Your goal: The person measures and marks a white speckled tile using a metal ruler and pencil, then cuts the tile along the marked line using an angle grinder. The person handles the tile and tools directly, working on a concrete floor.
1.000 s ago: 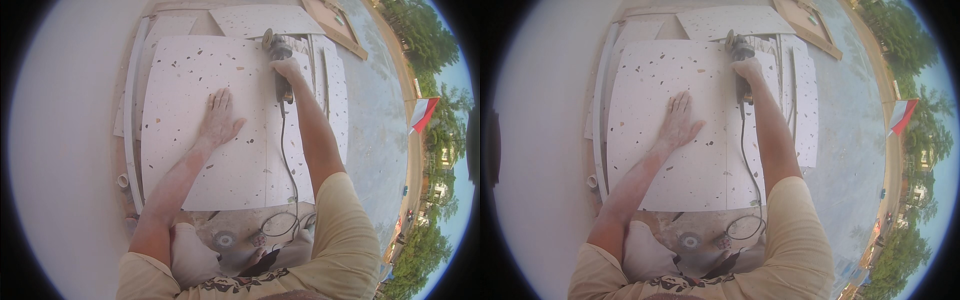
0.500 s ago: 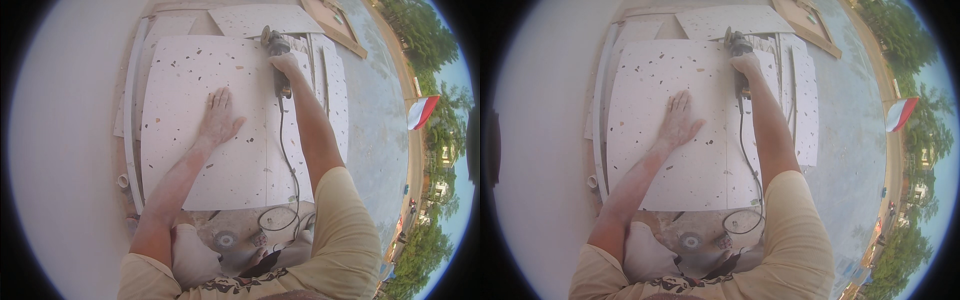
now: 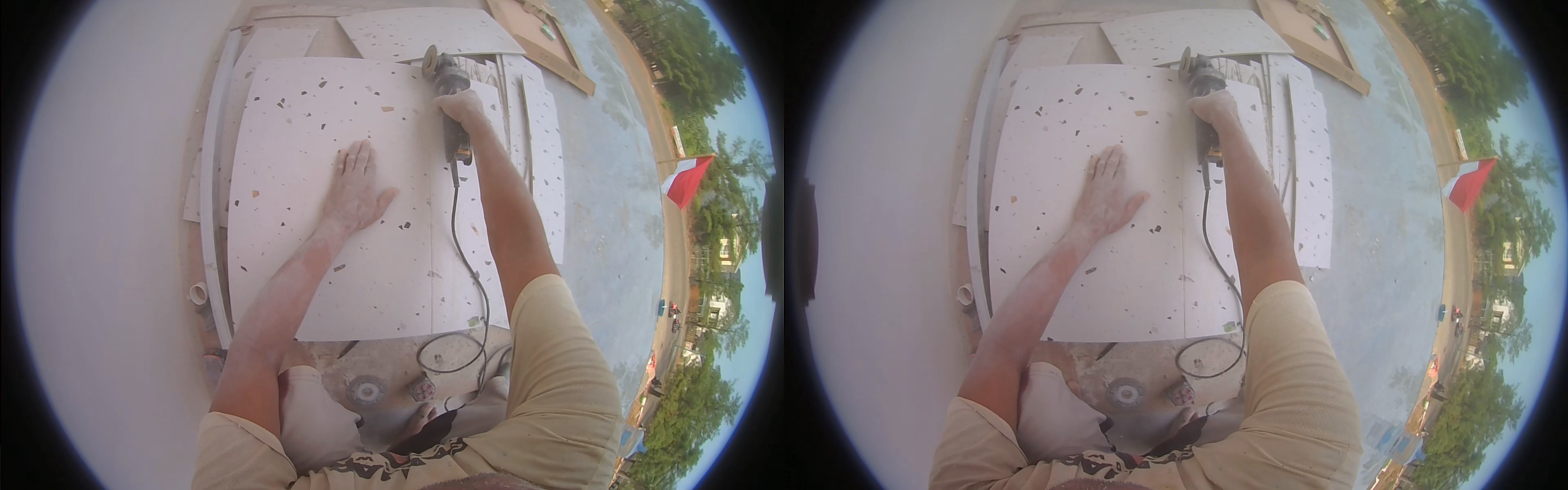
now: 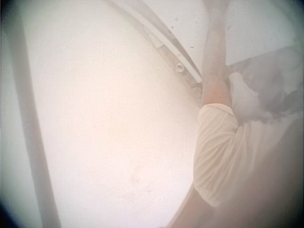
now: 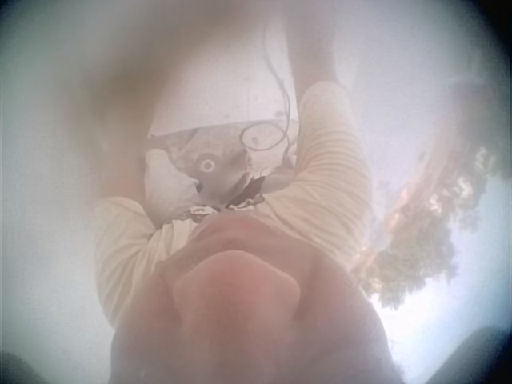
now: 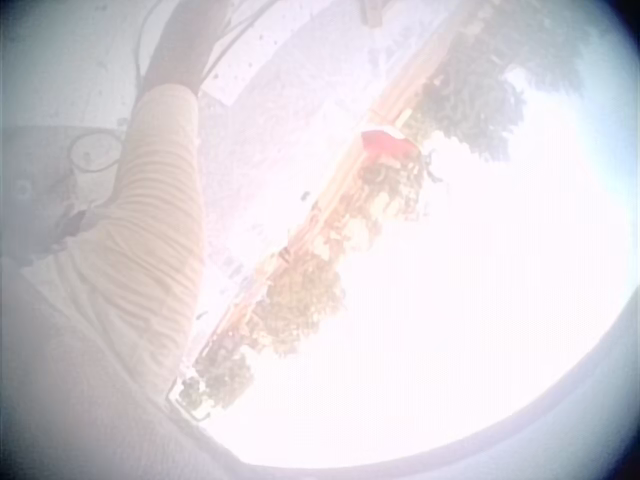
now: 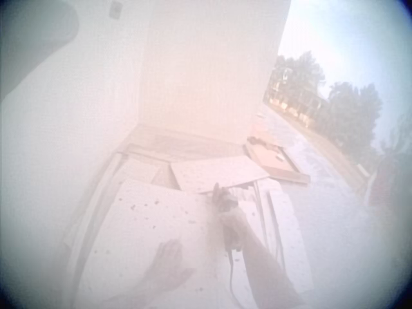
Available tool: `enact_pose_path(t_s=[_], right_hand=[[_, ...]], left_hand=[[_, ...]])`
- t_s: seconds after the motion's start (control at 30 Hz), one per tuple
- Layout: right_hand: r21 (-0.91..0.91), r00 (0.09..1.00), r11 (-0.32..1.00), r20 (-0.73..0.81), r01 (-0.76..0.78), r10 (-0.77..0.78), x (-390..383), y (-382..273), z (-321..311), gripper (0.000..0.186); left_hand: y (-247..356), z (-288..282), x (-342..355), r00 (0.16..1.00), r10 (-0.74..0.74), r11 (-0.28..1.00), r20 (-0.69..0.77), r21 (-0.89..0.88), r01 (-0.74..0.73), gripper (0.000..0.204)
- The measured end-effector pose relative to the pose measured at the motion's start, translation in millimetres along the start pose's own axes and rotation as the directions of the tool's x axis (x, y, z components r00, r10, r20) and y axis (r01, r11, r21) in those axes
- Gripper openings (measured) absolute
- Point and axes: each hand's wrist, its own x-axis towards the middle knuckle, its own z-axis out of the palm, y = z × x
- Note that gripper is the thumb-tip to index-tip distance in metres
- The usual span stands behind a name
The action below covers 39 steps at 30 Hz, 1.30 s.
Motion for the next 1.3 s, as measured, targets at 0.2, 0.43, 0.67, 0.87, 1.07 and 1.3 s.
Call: enact_pose_path(t_s=[0.2,0.43,0.67,0.87,1.07,1.3], right_hand=[[-0.015,1.0,1.0,0.016,-0.018,0.018,-11.5,1.0,-0.6,0.068],[-0.008,1.0,1.0,-0.008,-0.028,0.028,-23.8,6.5,1.7,0.069],[0.018,0.999,0.999,-0.002,-0.041,0.041,-39.2,15.3,2.4,0.068],[0.012,1.0,1.0,-0.012,-0.02,0.02,-56.9,23.7,6.0,0.068],[0.003,1.0,1.0,-0.027,-0.005,0.005,-75.1,32.7,6.7,0.069],[0.006,0.999,0.999,-0.017,-0.033,0.033,-102.6,41.9,8.3,0.07]], left_hand=[[0.1,0.4,-0.1,1.0,-0.008,1.0,0.009,0.005,0.008,0.086],[1.0,-1.1,0.3,1.0,-0.015,1.0,0.016,0.003,0.015,0.087],[0.5,1.4,0.4,1.0,-0.008,1.0,-0.001,0.019,0.008,0.087],[0.2,2.7,0.0,1.0,-0.017,0.997,0.009,0.069,0.016,0.086],[0.3,6.0,-1.0,0.999,0.004,0.998,-0.034,0.057,-0.002,0.086],[-5.2,10.9,-3.3,0.998,0.026,0.999,-0.061,0.038,-0.023,0.086]])
